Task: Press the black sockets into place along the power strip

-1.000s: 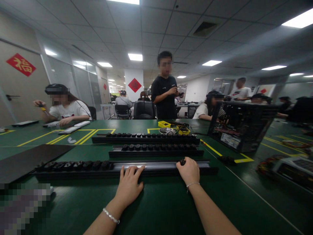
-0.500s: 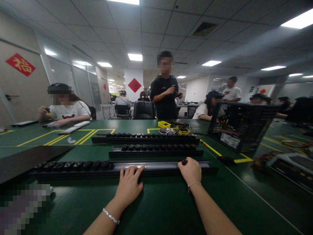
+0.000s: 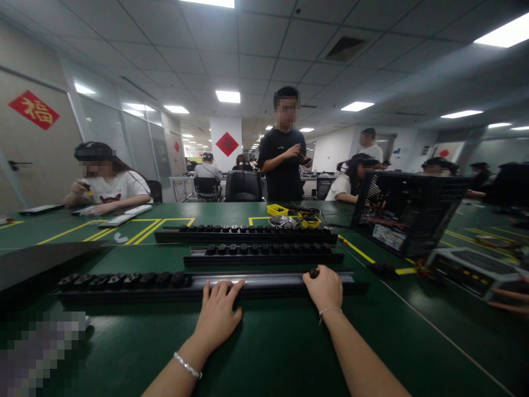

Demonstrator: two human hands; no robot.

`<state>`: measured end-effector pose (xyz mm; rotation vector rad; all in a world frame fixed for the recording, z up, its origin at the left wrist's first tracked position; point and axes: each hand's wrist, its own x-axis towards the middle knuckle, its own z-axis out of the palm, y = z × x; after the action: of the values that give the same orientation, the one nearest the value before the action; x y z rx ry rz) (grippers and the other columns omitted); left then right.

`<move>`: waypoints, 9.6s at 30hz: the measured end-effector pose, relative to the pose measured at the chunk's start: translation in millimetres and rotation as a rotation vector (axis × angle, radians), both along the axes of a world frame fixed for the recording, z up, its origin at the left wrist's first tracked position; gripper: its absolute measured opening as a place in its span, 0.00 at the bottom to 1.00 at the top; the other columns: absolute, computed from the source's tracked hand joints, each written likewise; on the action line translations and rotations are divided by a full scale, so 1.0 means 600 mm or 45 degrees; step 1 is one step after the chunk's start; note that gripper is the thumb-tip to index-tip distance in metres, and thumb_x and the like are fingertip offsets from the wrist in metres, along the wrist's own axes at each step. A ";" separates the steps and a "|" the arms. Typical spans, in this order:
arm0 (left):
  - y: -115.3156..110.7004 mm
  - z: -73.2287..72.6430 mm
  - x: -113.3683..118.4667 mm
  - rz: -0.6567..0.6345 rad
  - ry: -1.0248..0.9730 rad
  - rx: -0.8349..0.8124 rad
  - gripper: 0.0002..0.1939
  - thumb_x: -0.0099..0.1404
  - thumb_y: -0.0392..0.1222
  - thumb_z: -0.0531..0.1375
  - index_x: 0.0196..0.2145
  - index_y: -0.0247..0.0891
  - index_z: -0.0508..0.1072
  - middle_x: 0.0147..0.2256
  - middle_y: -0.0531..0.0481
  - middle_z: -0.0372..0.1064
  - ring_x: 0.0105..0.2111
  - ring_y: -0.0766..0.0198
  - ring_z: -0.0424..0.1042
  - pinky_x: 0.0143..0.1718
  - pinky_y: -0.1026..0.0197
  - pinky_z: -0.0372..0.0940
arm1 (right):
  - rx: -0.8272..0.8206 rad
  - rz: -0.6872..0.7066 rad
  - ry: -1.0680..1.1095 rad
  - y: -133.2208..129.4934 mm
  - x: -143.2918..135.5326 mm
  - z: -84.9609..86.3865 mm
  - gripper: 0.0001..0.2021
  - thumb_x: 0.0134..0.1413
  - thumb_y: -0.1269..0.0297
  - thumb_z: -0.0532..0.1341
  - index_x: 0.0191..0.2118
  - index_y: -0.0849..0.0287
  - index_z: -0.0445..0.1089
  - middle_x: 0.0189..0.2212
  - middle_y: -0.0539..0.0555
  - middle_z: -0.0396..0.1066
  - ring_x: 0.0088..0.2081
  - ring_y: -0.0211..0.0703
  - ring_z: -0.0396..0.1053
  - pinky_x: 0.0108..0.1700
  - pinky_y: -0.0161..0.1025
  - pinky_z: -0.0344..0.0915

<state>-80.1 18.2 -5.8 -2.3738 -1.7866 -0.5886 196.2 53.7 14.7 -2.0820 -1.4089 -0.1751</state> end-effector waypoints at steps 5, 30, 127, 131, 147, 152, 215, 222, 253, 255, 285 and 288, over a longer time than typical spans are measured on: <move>0.000 -0.001 0.000 -0.001 -0.002 -0.010 0.31 0.56 0.40 0.54 0.58 0.52 0.56 0.48 0.50 0.63 0.52 0.57 0.59 0.60 0.43 0.31 | 0.002 -0.019 -0.029 0.000 0.000 0.000 0.09 0.47 0.60 0.54 0.31 0.60 0.66 0.31 0.57 0.69 0.39 0.47 0.64 0.45 0.40 0.55; -0.001 0.001 -0.001 -0.009 -0.019 -0.008 0.31 0.56 0.39 0.54 0.58 0.52 0.56 0.47 0.50 0.64 0.52 0.57 0.59 0.60 0.43 0.31 | 0.006 -0.016 0.000 0.004 0.012 -0.004 0.08 0.45 0.59 0.55 0.29 0.58 0.63 0.30 0.56 0.69 0.38 0.48 0.65 0.45 0.41 0.56; 0.001 0.001 -0.002 -0.005 -0.004 -0.030 0.31 0.56 0.40 0.53 0.58 0.51 0.56 0.48 0.50 0.63 0.53 0.56 0.58 0.60 0.42 0.30 | -0.049 -0.198 0.151 0.007 0.049 -0.011 0.19 0.46 0.56 0.53 0.40 0.63 0.68 0.40 0.61 0.71 0.46 0.54 0.64 0.58 0.56 0.41; 0.000 0.001 -0.001 -0.005 -0.002 -0.031 0.31 0.56 0.40 0.53 0.58 0.51 0.56 0.48 0.50 0.63 0.53 0.56 0.58 0.60 0.42 0.31 | -0.056 -0.206 0.142 0.008 0.051 -0.012 0.19 0.47 0.56 0.53 0.40 0.63 0.68 0.40 0.61 0.71 0.45 0.54 0.65 0.57 0.56 0.42; 0.001 0.000 -0.001 -0.017 -0.033 -0.002 0.31 0.55 0.39 0.53 0.57 0.51 0.57 0.47 0.50 0.64 0.52 0.57 0.59 0.60 0.43 0.31 | -0.095 -0.205 0.091 0.003 0.052 -0.004 0.19 0.47 0.54 0.52 0.41 0.62 0.67 0.41 0.61 0.71 0.46 0.54 0.65 0.56 0.54 0.44; -0.001 0.005 0.001 -0.006 -0.014 -0.039 0.31 0.56 0.39 0.53 0.58 0.50 0.57 0.48 0.50 0.63 0.53 0.57 0.58 0.60 0.43 0.31 | -0.137 -0.168 0.057 -0.001 0.058 0.002 0.19 0.47 0.54 0.51 0.40 0.60 0.68 0.40 0.60 0.71 0.45 0.53 0.65 0.53 0.52 0.49; -0.001 0.004 -0.001 -0.014 -0.018 -0.019 0.31 0.56 0.39 0.53 0.58 0.51 0.57 0.47 0.49 0.64 0.52 0.56 0.59 0.60 0.42 0.32 | -0.041 -0.246 0.057 -0.012 0.120 -0.003 0.21 0.50 0.54 0.49 0.41 0.62 0.70 0.40 0.61 0.71 0.44 0.52 0.65 0.47 0.45 0.58; 0.000 0.002 -0.002 -0.013 0.002 -0.011 0.31 0.56 0.39 0.53 0.58 0.51 0.57 0.47 0.50 0.64 0.52 0.57 0.59 0.60 0.43 0.32 | -0.045 -0.266 0.152 -0.008 0.128 -0.008 0.21 0.51 0.54 0.49 0.42 0.61 0.70 0.41 0.61 0.70 0.45 0.54 0.64 0.45 0.45 0.59; 0.000 0.001 -0.002 -0.015 -0.011 -0.020 0.31 0.56 0.39 0.53 0.58 0.51 0.56 0.48 0.49 0.64 0.53 0.56 0.59 0.60 0.42 0.32 | -0.091 -0.365 0.365 -0.007 0.147 -0.005 0.27 0.51 0.52 0.49 0.53 0.61 0.65 0.45 0.63 0.70 0.45 0.58 0.66 0.42 0.48 0.64; 0.000 0.001 -0.002 -0.016 -0.017 -0.013 0.31 0.55 0.39 0.53 0.58 0.51 0.57 0.48 0.50 0.64 0.53 0.56 0.59 0.60 0.43 0.32 | -0.081 -0.364 0.350 -0.005 0.151 -0.009 0.26 0.51 0.52 0.49 0.52 0.60 0.66 0.44 0.62 0.70 0.44 0.57 0.66 0.42 0.47 0.64; -0.001 0.002 -0.001 0.002 0.012 0.000 0.30 0.56 0.39 0.53 0.57 0.51 0.57 0.47 0.50 0.64 0.52 0.57 0.60 0.60 0.43 0.32 | -0.049 -0.397 0.416 -0.005 0.163 -0.007 0.25 0.51 0.52 0.49 0.51 0.59 0.66 0.44 0.61 0.70 0.42 0.55 0.68 0.43 0.47 0.64; -0.001 0.002 -0.001 -0.008 -0.005 0.006 0.30 0.55 0.38 0.53 0.57 0.51 0.58 0.47 0.50 0.64 0.52 0.57 0.60 0.60 0.43 0.32 | -0.065 -0.405 0.414 -0.003 0.167 -0.009 0.26 0.51 0.52 0.49 0.51 0.59 0.66 0.45 0.62 0.70 0.43 0.56 0.68 0.43 0.48 0.64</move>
<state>-80.8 17.4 -4.7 -2.3780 -1.7777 -0.5985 296.3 51.7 9.0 -2.2461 -0.8967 0.0718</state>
